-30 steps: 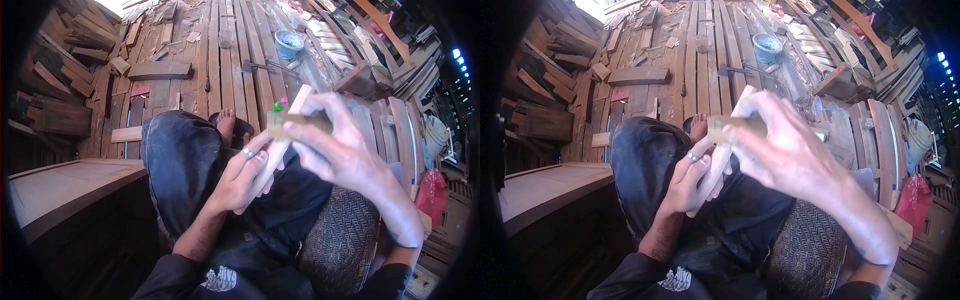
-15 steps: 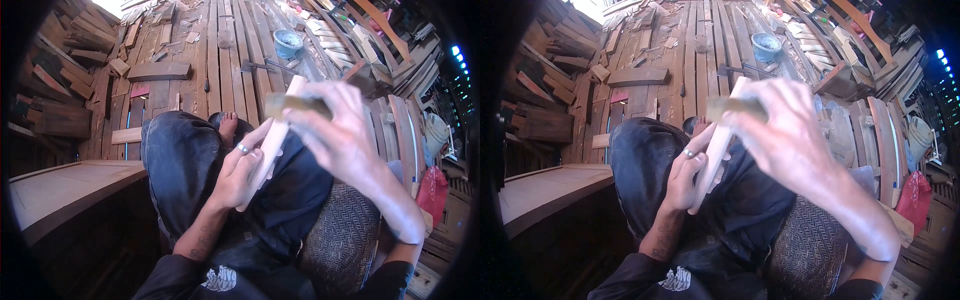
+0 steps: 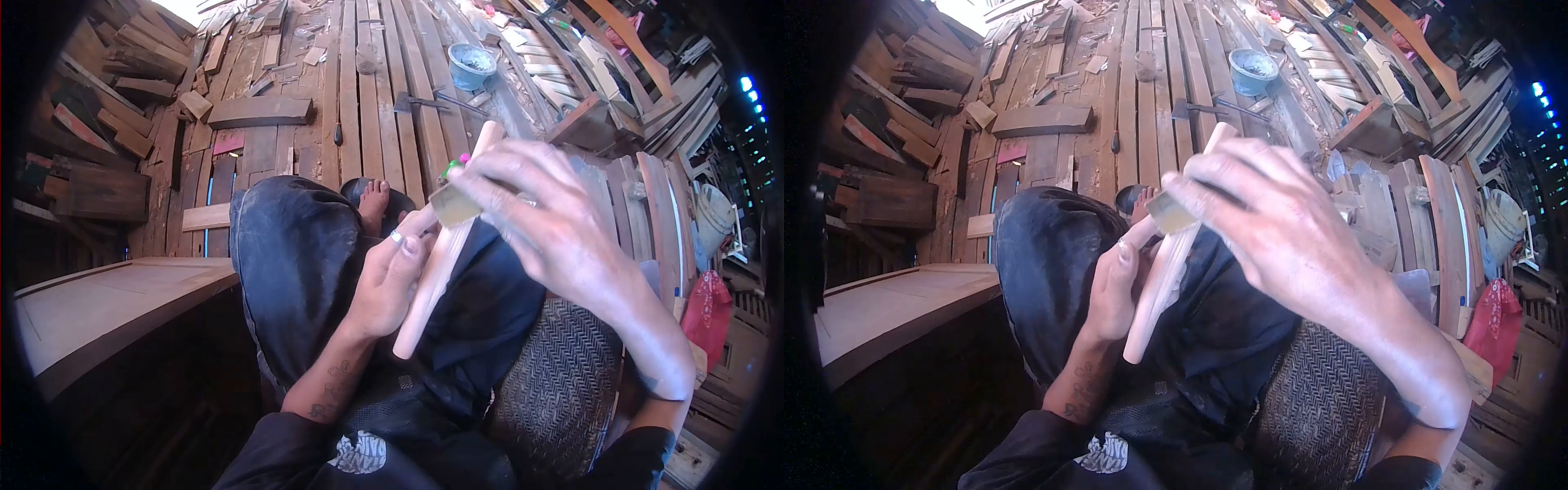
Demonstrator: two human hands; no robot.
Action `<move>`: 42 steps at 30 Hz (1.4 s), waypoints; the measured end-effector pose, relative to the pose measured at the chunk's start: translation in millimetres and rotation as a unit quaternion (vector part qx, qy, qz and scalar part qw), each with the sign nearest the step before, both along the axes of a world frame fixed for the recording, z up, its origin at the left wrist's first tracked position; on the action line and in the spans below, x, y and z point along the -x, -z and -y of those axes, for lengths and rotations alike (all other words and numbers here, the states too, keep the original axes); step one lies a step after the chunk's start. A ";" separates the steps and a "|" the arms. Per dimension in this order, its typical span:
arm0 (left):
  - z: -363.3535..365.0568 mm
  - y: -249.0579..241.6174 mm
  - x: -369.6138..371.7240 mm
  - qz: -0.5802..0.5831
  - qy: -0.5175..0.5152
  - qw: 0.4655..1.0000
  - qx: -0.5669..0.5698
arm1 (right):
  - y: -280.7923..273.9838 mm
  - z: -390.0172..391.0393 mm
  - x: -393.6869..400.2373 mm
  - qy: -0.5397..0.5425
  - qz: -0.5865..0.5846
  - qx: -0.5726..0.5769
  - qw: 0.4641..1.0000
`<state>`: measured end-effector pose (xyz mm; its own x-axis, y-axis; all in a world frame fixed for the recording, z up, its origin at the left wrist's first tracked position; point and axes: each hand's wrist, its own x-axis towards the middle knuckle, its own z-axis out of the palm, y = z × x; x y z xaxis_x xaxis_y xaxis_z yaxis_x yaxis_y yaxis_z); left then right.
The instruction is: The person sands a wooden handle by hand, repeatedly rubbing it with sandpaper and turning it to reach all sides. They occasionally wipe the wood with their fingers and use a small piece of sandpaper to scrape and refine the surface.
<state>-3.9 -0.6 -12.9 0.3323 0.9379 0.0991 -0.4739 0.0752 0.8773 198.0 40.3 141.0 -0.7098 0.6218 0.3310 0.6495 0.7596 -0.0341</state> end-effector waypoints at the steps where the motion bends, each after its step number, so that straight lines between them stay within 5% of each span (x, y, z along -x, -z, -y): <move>1: 1.1 -3.4 0.7 0.019 0.021 1.000 -0.004 | 1.3 3.5 1.4 -0.004 0.010 0.015 1.000; 5: 3.8 -16.1 2.6 0.065 0.097 0.993 -0.001 | 5.5 6.4 3.4 0.010 0.004 0.036 0.999; 19: -2.2 -16.1 4.2 0.007 0.043 0.999 0.002 | -13.2 -12.4 -18.9 0.048 0.056 -0.088 0.993; 26: -1.3 -18.4 2.9 0.031 0.044 0.997 0.050 | 4.0 15.0 5.6 -0.021 0.095 -0.003 0.995; 42: -2.4 -20.7 3.9 0.050 0.051 0.996 0.053 | 10.6 -1.9 -2.5 -0.014 0.088 -0.051 0.995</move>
